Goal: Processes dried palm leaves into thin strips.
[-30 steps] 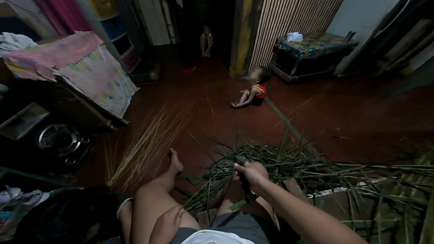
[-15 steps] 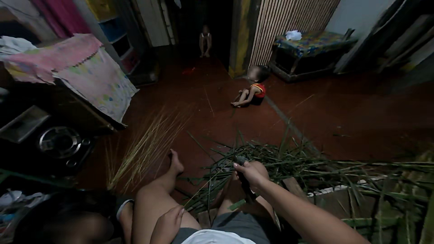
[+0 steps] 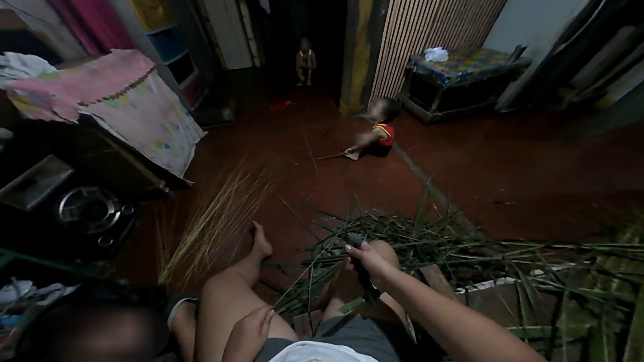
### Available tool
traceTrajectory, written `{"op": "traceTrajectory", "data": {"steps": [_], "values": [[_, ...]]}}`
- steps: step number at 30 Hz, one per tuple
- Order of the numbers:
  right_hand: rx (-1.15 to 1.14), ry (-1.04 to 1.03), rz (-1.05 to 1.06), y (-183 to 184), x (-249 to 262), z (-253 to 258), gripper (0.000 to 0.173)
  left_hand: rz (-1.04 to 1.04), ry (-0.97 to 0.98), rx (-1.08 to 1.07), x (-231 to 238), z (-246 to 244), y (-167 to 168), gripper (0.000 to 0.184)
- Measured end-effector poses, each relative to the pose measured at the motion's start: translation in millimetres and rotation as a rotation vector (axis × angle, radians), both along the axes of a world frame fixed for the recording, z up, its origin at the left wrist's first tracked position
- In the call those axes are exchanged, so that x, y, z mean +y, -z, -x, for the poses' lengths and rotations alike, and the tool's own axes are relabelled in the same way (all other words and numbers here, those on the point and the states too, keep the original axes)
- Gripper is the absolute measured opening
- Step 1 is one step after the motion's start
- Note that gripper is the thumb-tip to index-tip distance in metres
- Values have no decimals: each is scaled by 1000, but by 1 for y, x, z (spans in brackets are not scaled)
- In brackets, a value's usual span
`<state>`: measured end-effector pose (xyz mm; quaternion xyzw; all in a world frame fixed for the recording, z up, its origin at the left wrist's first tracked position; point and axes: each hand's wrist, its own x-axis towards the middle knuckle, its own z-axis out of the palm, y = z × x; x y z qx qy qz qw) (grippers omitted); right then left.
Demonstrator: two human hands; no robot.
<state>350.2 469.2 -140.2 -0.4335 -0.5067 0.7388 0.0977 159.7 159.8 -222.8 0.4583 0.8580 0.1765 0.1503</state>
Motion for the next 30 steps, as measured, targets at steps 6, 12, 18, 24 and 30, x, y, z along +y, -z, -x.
{"op": "traceTrajectory", "data": {"steps": [6, 12, 18, 24, 30], "values": [[-12, -13, -4, 2, 0, 1, 27, -27, 19, 23, -2, 1, 3, 32], [-24, -25, 1, -1, -4, 2, 24, -17, 4, -5, -1, 1, 0, 32], [-1, -125, 43, 6, -1, 0, 23, -61, 15, -11, -2, 1, 0, 30], [84, -232, 68, 0, -11, -2, 18, -179, 75, 71, -6, -4, 2, 26], [61, -41, -39, -15, -10, -2, 16, -246, 79, 136, -6, -3, 10, 24]]}}
